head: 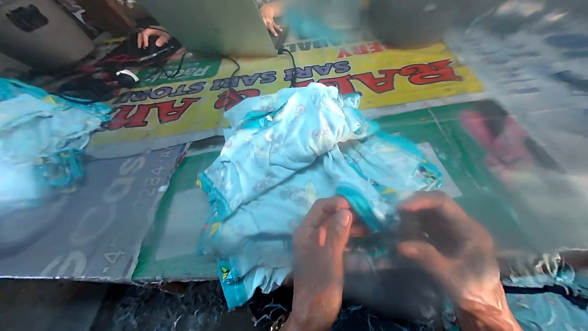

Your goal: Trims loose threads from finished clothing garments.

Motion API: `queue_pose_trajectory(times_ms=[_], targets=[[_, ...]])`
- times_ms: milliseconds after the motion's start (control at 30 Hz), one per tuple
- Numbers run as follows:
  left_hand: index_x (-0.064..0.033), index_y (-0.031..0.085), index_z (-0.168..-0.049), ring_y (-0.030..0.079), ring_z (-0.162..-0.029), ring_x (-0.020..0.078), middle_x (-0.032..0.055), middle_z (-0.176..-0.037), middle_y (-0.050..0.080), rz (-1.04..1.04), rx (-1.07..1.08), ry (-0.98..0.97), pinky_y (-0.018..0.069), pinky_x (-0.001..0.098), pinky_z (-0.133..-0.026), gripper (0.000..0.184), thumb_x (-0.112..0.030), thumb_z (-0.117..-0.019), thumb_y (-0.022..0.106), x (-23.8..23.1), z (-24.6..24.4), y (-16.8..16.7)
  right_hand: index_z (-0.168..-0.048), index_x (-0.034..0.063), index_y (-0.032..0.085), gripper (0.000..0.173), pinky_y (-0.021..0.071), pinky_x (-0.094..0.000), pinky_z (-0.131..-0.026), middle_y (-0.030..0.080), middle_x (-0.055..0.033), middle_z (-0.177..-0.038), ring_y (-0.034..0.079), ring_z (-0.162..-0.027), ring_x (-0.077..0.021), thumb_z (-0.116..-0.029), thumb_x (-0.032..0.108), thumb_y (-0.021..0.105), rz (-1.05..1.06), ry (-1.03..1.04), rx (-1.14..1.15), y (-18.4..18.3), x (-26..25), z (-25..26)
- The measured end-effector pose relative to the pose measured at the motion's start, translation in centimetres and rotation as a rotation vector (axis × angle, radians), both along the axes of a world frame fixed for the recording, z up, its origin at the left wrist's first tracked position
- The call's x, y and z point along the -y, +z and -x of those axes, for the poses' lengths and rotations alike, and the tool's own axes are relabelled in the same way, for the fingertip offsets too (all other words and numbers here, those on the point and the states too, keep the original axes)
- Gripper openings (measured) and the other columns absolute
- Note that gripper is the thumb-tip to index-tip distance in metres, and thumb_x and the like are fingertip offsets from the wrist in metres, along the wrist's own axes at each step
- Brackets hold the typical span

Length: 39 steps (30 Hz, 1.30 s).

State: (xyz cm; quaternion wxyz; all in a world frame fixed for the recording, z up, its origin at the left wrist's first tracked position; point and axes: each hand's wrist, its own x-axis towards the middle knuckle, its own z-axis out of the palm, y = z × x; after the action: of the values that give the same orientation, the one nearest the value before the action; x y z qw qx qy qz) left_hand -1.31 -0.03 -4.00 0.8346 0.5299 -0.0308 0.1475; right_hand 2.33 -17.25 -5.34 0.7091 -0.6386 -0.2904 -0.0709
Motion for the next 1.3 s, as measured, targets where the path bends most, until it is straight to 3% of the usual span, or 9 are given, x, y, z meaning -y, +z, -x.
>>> queue_pose_trajectory(times_ms=[133, 333, 467, 533, 633, 800, 933, 1067, 1300], targets=[[0.0066, 0.056, -0.132, 0.068, -0.109, 0.0101, 0.0051, -0.125, 0.069, -0.203, 0.042, -0.018, 0.0589, 0.0283, -0.091, 0.058, -0.044, -0.1069, 0.044, 0.6, 0.2, -0.1, -0.108, 0.0073, 0.062, 0.024, 0.0473, -0.0048, -0.065, 0.065, 0.0037, -0.091, 0.056, -0.075, 0.0085, -0.0931, 0.022, 0.075, 0.268, -0.269, 0.281, 1.3, -1.3, 0.2], [0.0131, 0.045, -0.145, 0.056, -0.129, 0.0073, 0.0155, -0.143, 0.058, -0.434, 0.193, -0.023, 0.0479, 0.0273, -0.108, 0.087, -0.061, -0.1056, 0.022, 0.8, 0.8, -0.6, -0.097, 0.0053, 0.069, 0.019, 0.0452, -0.0315, -0.047, 0.069, -0.0092, -0.079, 0.064, -0.061, -0.0191, -0.0879, 0.021, 0.068, 0.846, -0.672, 0.56, 1.6, -2.9, -0.5], [0.0024, 0.053, -0.137, 0.066, -0.12, 0.0138, 0.0129, -0.136, 0.063, -0.641, 0.354, 0.124, 0.0593, 0.0307, -0.098, 0.045, -0.032, -0.1095, 0.046, 0.5, 1.1, -1.7, -0.097, 0.0054, 0.071, 0.009, 0.0515, -0.0115, -0.066, 0.069, 0.0006, -0.087, 0.061, -0.074, 0.0014, -0.0942, 0.011, 0.065, 0.463, -0.438, 0.235, 1.0, -1.1, -0.7], [-0.0072, 0.061, -0.126, 0.067, -0.116, 0.0145, 0.0097, -0.125, 0.07, -1.026, 0.402, 0.339, 0.0535, 0.0296, -0.098, 0.03, -0.026, -0.1023, 0.062, 0.0, 1.1, -2.3, -0.099, 0.0072, 0.068, 0.006, 0.0551, -0.0136, -0.064, 0.068, 0.0055, -0.088, 0.063, -0.072, 0.0021, -0.0973, 0.01, 0.063, 0.218, -0.275, 0.007, 1.0, -0.5, -0.6], [-0.0135, 0.072, -0.107, 0.069, -0.091, 0.0224, 0.0064, -0.098, 0.074, -1.454, 0.402, 0.526, 0.0508, 0.0381, -0.077, 0.015, -0.022, -0.0973, 0.064, -0.8, 0.8, -2.9, -0.103, 0.0133, 0.066, 0.008, 0.0557, -0.0162, -0.063, 0.067, 0.0095, -0.088, 0.063, -0.071, 0.0008, -0.1011, 0.02, 0.062, 0.057, -0.201, -0.128, 0.5, -0.2, -0.3], [-0.014, 0.067, -0.102, 0.065, -0.091, 0.0168, 0.0037, -0.092, 0.07, -1.386, 0.508, 0.539, 0.0435, 0.0368, -0.1, 0.014, -0.017, -0.1027, 0.054, -2.0, 2.2, -3.1, -0.102, 0.011, 0.067, 0.005, 0.0615, -0.0236, -0.065, 0.071, 0.0003, -0.086, 0.069, -0.069, -0.0066, -0.0983, 0.01, 0.064, -0.344, -0.099, -0.399, 0.6, -1.2, 0.3], [-0.0164, 0.067, -0.107, 0.065, -0.098, 0.0171, 0.0041, -0.103, 0.071, -1.39, 0.488, 0.533, 0.0441, 0.0367, -0.096, 0.011, -0.021, -0.1009, 0.059, -2.2, 2.3, -3.6, -0.101, 0.004, 0.063, 0.005, 0.0669, -0.0379, -0.063, 0.074, -0.0124, -0.085, 0.076, -0.068, -0.0207, -0.0997, 0.004, 0.059, -0.522, -0.006, -0.62, 1.2, -1.6, 0.9], [-0.015, 0.065, -0.114, 0.061, -0.094, 0.0137, 0.003, -0.102, 0.065, -1.215, 0.513, 0.526, 0.0476, 0.0281, -0.088, 0.024, -0.031, -0.0969, 0.071, -1.1, 2.1, -2.4, -0.103, 0.0039, 0.065, 0.005, 0.0672, -0.0373, -0.067, 0.076, -0.0125, -0.087, 0.077, -0.072, -0.021, -0.099, 0.005, 0.062, -0.549, 0.04, -0.621, 1.1, -1.8, 1.5], [-0.0031, 0.07, -0.095, 0.069, -0.097, 0.0115, 0.0084, -0.096, 0.073, -0.981, 0.43, 0.356, 0.0552, 0.0217, -0.089, 0.009, -0.01, -0.0988, 0.065, -0.1, 1.5, -2.1, -0.102, 0.0056, 0.064, 0.004, 0.0673, -0.0385, -0.07, 0.076, -0.0103, -0.087, 0.077, -0.073, -0.0206, -0.0982, 0.006, 0.063, -0.496, 0.02, -0.623, 0.3, -1.4, 1.7]])
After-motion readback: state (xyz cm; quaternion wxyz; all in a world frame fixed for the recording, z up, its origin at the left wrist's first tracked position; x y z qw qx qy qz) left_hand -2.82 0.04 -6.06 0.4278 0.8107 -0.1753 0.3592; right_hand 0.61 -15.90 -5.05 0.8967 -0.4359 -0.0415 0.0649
